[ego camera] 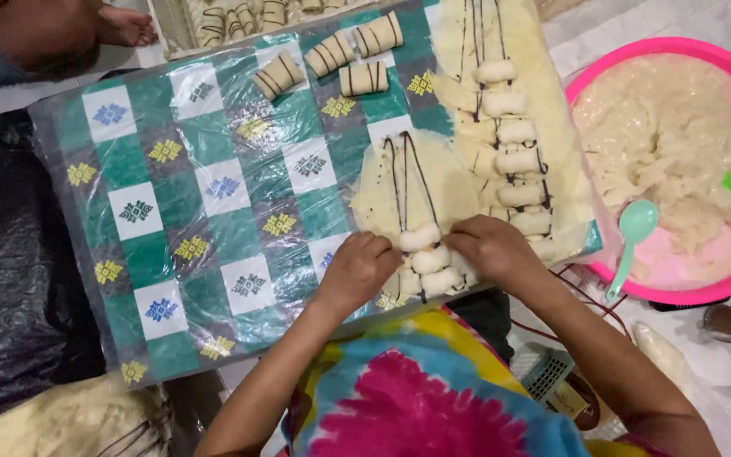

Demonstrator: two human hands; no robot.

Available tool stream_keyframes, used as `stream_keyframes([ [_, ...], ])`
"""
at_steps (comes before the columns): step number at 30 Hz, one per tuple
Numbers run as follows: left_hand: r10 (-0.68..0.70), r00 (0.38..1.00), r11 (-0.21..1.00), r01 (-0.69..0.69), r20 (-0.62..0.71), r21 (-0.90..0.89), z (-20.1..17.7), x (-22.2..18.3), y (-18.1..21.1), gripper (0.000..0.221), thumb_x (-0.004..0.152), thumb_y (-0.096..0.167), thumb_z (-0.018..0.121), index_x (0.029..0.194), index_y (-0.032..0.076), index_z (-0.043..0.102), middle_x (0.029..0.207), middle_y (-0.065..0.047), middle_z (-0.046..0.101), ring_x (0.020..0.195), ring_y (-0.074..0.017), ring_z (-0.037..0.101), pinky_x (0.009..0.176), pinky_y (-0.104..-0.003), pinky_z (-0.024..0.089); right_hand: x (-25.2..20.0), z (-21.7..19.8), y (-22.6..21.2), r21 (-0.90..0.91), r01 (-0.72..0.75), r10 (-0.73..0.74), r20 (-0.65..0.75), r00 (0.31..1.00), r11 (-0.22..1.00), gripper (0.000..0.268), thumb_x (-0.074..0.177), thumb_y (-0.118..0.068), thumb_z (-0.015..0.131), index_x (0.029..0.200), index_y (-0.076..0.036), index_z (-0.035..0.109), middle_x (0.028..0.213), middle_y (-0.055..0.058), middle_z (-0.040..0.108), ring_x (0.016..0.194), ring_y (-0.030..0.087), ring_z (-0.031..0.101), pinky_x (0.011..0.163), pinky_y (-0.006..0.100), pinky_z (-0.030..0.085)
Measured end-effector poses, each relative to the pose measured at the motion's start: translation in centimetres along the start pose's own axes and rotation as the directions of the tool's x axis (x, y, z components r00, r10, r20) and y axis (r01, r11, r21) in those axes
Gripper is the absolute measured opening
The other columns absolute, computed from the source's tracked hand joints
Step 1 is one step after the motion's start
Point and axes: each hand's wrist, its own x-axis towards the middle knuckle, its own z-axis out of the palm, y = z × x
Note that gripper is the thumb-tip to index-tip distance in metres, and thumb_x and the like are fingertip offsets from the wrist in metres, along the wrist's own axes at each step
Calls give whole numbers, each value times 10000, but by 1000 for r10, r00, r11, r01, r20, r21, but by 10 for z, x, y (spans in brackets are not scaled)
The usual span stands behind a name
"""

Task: Rolling small pieces of dough into cylindrical shapes and organizing them in a basket.

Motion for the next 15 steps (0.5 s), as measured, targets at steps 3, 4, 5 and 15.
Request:
stream_keyframes([
  [3,-6,1000,1000,6,-26,17,-2,1,4,199,885,297,700,744,161,665,720,-12,537,674,-251,541,649,-399,450,10,1,2,-40,93,-94,-34,995,995,86,976,-147,646,1053,-149,685,971,104,655,940,346,661,862,443,536],
  [4,-6,1000,1000,7,-30,21,-2,3,5,199,885,297,700,744,161,665,720,-12,537,674,-251,541,649,-399,450,14,1,4,-42,97,-99,-37,994,994,86,976,-147,646,1053,-149,685,971,104,655,940,346,661,862,443,536],
  [5,-6,999,999,8,-44,33,-2,6,5,194,881,282,706,743,153,661,717,-14,534,671,-253,543,643,-398,449,18,1,5,-64,144,-147,-56,987,988,70,978,-143,644,1042,-151,673,961,101,638,923,344,652,849,443,533],
  [15,-3,992,995,16,-127,96,-4,14,22,182,850,178,749,729,100,638,696,-34,509,648,-266,556,604,-390,448,25,10,11,-225,424,-461,-153,874,877,75,992,-115,635,967,-167,587,888,80,518,803,333,588,757,444,506],
])
